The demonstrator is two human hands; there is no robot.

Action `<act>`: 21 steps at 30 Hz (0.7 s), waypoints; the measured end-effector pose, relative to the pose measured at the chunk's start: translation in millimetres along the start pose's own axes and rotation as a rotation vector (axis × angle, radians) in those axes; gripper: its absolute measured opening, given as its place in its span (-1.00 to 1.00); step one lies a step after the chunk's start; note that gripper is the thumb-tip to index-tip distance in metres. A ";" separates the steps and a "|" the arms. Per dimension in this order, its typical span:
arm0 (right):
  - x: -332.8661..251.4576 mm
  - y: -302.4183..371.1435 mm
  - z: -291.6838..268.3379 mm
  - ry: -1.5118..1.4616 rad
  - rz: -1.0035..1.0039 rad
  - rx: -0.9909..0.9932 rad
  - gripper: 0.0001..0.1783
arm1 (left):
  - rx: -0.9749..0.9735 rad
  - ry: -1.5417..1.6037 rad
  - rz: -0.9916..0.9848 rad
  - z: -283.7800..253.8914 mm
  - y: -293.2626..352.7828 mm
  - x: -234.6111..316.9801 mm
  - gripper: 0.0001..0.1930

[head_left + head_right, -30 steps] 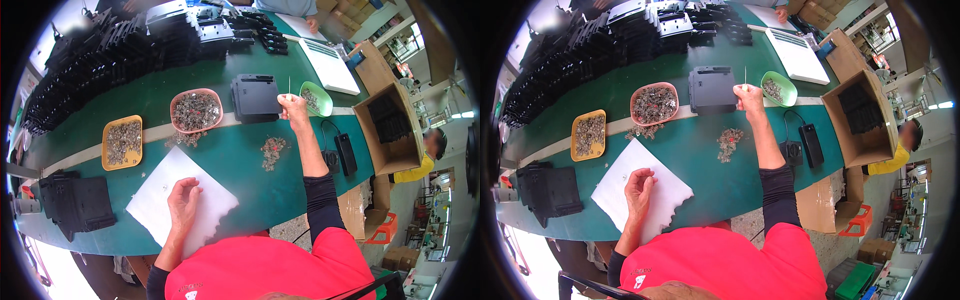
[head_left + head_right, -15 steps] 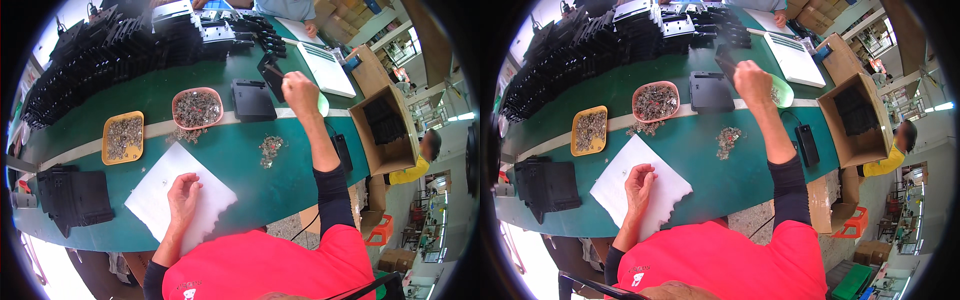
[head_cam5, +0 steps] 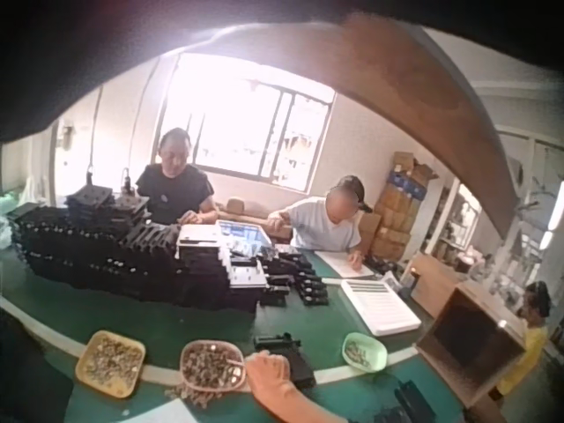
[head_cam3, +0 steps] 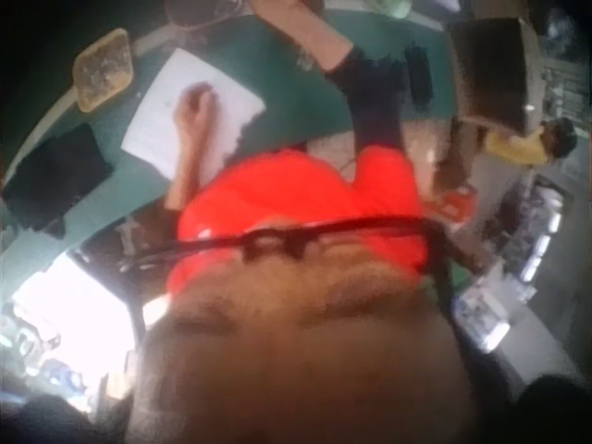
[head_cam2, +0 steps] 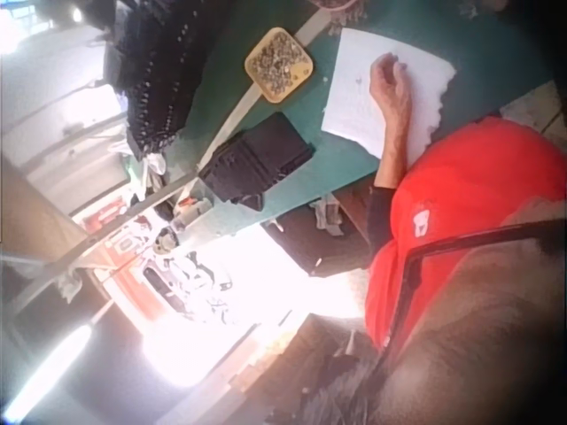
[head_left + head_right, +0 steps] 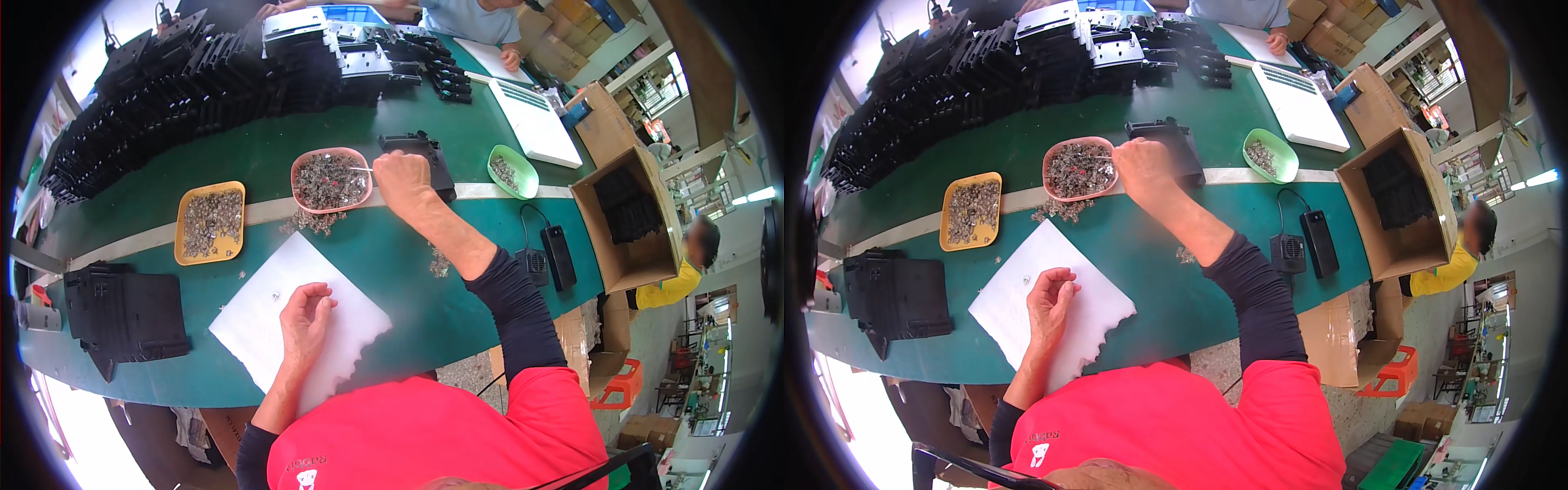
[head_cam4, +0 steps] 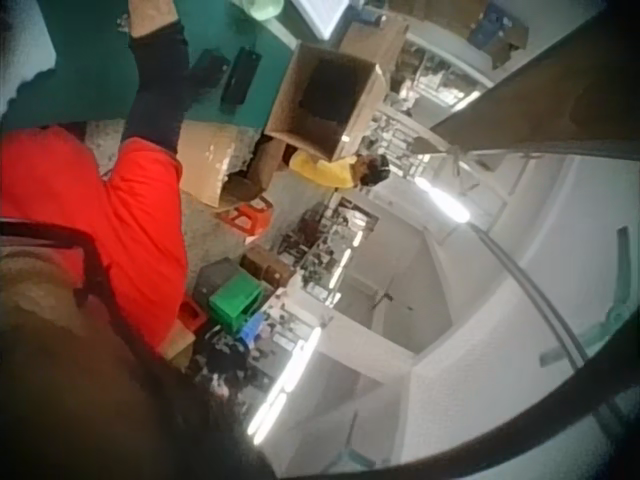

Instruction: The person uses a screwdriver to fasten screws into a black rectangular electronic device placed on a white foam pad. They repeatedly pick up screws from a yellow tray and insert them into the device, tightening them with the tool. The person handles multiple units of the device, moving them aside after assembly.

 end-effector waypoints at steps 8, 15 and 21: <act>54.9 3.2 9.8 -0.384 0.262 0.007 -0.59 | 0.042 0.002 0.040 -0.5 -0.2 3.2 -0.83; 96.5 18.4 30.7 -0.456 0.382 -0.239 -0.10 | 0.040 -0.014 0.051 0.6 -0.3 3.8 -0.84; 83.9 25.5 32.5 -0.406 0.420 -0.288 -0.10 | 0.044 -0.030 0.067 0.0 0.4 3.7 -0.84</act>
Point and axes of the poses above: each hand's wrist, its own y-axis away from the middle knuckle, its own z-axis out of the palm, x = y × z, the point moved 7 cm from there along -y, towards the middle knuckle, and after that the axes turned 11 degrees about -x, right-handed, at the moved point
